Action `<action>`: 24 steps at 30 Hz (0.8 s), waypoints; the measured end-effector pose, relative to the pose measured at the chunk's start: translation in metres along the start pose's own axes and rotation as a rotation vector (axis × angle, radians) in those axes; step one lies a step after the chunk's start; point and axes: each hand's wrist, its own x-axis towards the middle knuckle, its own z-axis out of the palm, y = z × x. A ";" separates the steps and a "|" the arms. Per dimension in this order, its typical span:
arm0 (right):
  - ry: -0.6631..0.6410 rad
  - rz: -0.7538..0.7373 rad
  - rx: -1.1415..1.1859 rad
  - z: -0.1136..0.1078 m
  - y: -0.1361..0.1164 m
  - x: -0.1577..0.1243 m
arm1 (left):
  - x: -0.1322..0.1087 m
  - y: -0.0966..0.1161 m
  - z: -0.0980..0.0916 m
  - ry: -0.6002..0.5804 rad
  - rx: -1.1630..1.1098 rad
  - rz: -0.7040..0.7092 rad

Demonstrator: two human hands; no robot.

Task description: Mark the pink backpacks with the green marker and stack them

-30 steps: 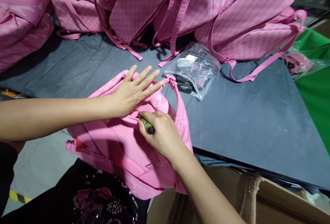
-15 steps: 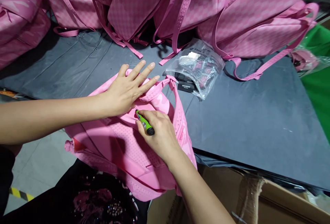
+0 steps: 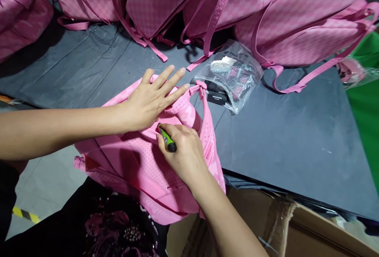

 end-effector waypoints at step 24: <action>0.108 0.161 0.276 0.011 -0.016 -0.006 | -0.012 -0.010 -0.022 -0.109 0.055 0.013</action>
